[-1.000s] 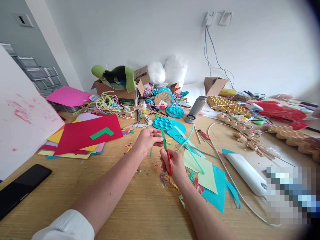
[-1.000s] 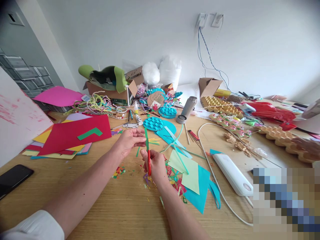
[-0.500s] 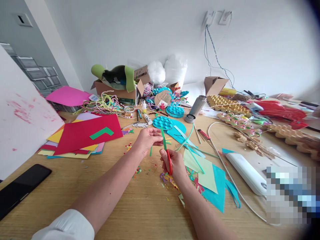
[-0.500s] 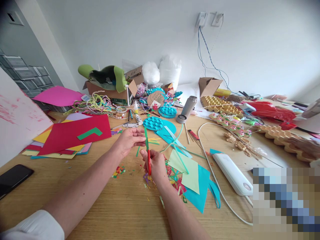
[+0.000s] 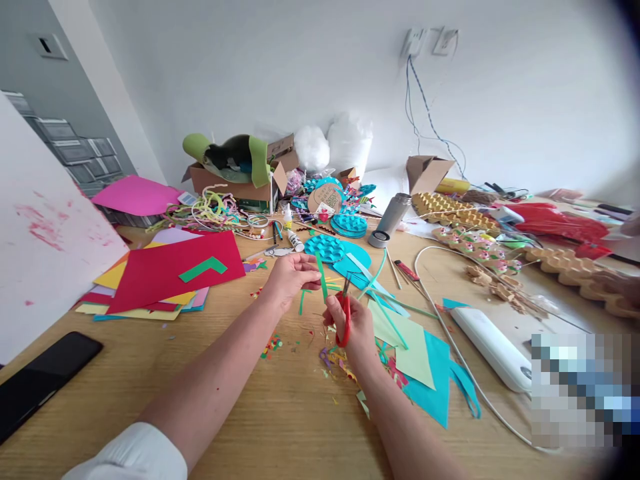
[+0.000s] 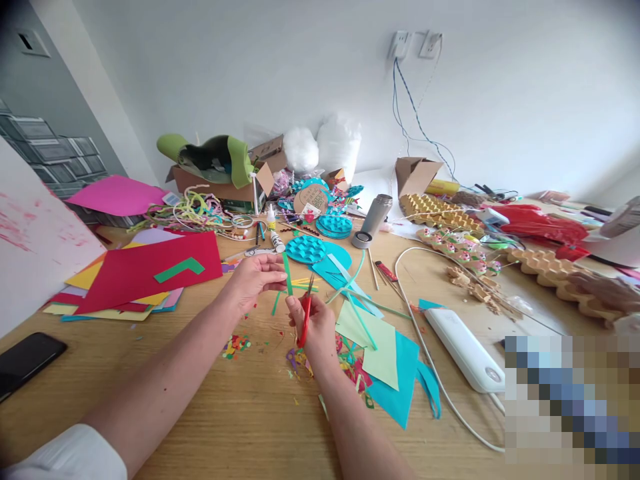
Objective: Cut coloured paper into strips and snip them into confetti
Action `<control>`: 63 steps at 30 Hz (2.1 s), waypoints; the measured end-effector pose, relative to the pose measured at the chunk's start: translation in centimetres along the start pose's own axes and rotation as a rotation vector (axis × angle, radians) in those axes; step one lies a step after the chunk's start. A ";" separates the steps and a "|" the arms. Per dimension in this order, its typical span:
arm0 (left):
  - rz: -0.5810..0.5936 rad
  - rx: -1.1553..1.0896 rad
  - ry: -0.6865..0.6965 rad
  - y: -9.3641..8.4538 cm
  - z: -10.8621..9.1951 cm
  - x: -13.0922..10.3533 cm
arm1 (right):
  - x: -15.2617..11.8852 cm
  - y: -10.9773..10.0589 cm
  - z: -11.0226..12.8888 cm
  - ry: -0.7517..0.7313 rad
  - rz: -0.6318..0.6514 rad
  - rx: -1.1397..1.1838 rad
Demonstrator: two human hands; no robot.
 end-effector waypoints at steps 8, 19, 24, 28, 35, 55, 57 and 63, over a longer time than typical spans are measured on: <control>0.100 -0.003 -0.070 1.1 0.8 -0.5 | 0.4 -0.6 0.5 -0.063 -0.061 0.173; 0.085 -0.001 -0.064 0.7 0.9 -0.1 | 0.4 -0.4 0.5 -0.090 -0.061 0.166; 0.014 -0.034 -0.022 0.2 0.2 0.0 | 0.5 -0.3 0.3 -0.092 -0.046 0.147; -0.022 -0.069 0.019 -0.2 -0.6 0.0 | 0.4 -0.4 0.3 -0.070 -0.043 0.153; -0.012 -0.074 0.020 -0.1 -0.6 -0.1 | -0.2 -0.9 1.9 -0.119 -0.106 0.067; 0.091 -0.035 -0.008 0.4 -0.2 -0.1 | 0.2 -2.0 1.1 -0.135 -0.235 0.111; 0.100 -0.047 -0.013 0.5 -0.2 -0.1 | 0.2 -2.0 1.0 -0.140 -0.231 0.103; 0.077 -0.096 -0.031 0.5 0.1 0.0 | 0.1 -2.0 1.2 -0.169 -0.223 0.106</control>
Point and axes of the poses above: each hand's wrist, its own x-axis towards the middle knuckle, its own y-axis out of the palm, z = x × y, the point moved 7 cm from there along x, towards the middle knuckle, and after that the axes turned 9 degrees about -x, right-handed, at the moved point
